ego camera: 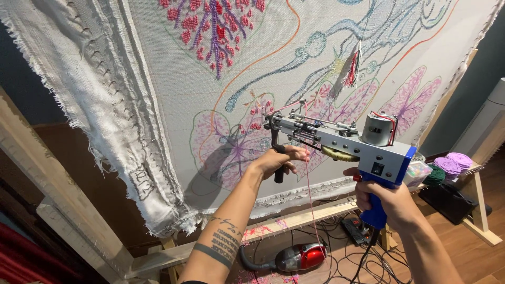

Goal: Use a motorized tufting gun to punch yarn through a fabric canvas to create a patterned rug.

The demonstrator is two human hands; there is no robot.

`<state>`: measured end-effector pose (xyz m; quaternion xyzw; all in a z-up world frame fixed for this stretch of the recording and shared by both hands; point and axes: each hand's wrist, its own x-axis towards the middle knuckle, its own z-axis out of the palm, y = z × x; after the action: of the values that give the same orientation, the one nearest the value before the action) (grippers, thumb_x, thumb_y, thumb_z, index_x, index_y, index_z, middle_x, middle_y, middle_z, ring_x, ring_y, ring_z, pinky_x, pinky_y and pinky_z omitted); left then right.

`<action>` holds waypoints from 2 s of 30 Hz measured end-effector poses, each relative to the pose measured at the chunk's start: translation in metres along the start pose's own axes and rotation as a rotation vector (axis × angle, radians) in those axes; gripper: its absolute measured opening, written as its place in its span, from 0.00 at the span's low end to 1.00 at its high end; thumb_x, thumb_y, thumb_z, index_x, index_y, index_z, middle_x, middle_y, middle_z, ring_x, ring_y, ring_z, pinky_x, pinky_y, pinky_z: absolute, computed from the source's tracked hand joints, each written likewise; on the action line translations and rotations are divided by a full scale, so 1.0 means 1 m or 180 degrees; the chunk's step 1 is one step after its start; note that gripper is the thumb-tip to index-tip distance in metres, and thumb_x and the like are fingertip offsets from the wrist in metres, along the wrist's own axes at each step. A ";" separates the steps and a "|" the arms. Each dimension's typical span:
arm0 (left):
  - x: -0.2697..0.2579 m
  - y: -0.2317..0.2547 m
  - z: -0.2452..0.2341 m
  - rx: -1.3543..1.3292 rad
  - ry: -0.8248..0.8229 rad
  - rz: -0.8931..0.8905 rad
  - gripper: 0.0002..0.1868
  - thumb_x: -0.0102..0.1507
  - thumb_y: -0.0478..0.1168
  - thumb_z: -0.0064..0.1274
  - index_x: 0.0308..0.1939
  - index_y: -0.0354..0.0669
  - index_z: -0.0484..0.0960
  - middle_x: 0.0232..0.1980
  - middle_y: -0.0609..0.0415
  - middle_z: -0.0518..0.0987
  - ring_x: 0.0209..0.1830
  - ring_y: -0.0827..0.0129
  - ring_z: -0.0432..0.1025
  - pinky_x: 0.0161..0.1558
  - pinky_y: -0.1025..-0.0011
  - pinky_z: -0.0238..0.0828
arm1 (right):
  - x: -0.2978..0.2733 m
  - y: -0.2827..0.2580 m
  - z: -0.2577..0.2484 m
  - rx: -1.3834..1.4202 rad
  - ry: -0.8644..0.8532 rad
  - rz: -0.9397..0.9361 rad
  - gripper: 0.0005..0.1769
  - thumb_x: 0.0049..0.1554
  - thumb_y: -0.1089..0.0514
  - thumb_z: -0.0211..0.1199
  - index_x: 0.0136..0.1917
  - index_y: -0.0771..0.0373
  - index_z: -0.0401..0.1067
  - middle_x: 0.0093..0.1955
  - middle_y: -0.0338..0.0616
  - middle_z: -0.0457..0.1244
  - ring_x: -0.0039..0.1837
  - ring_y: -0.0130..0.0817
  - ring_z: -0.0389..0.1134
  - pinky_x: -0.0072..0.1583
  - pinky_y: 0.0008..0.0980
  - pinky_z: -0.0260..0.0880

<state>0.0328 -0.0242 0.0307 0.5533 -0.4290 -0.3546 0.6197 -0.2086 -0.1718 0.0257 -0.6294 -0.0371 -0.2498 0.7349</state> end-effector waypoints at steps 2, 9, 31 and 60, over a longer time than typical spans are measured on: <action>-0.002 0.004 0.002 0.0035 0.0031 -0.0009 0.25 0.50 0.45 0.56 0.47 0.34 0.76 0.47 0.45 0.78 0.38 0.70 0.71 0.28 0.77 0.69 | 0.001 -0.002 0.002 -0.0133 0.0082 0.0022 0.17 0.47 0.66 0.54 0.51 0.76 0.67 0.25 0.43 0.56 0.25 0.30 0.56 0.28 0.27 0.56; -0.007 0.009 0.007 0.0038 0.0188 -0.0253 0.30 0.47 0.51 0.57 0.51 0.41 0.77 0.45 0.49 0.79 0.19 0.79 0.67 0.19 0.86 0.60 | 0.008 0.004 -0.011 -0.0286 0.0015 -0.0046 0.13 0.45 0.64 0.58 0.44 0.73 0.69 0.25 0.46 0.59 0.24 0.31 0.58 0.25 0.27 0.59; 0.026 -0.030 -0.024 0.0176 0.0462 -0.0203 0.26 0.51 0.55 0.59 0.48 0.48 0.78 0.41 0.52 0.79 0.21 0.74 0.73 0.18 0.86 0.59 | 0.017 0.003 0.036 -0.0349 0.0463 -0.0127 0.11 0.41 0.73 0.56 0.40 0.78 0.67 0.20 0.50 0.51 0.19 0.37 0.52 0.25 0.38 0.58; 0.112 -0.083 -0.121 0.0139 0.1932 0.0034 0.22 0.47 0.41 0.62 0.43 0.36 0.78 0.19 0.46 0.74 0.08 0.71 0.63 0.14 0.78 0.61 | 0.066 0.001 0.132 -0.1521 0.1046 0.0076 0.15 0.37 0.63 0.57 0.12 0.63 0.63 0.11 0.46 0.53 0.17 0.31 0.53 0.27 0.25 0.55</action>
<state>0.1906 -0.0919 -0.0382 0.6449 -0.2345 -0.1605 0.7094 -0.1165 -0.0685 0.0764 -0.7361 0.1497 -0.3414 0.5649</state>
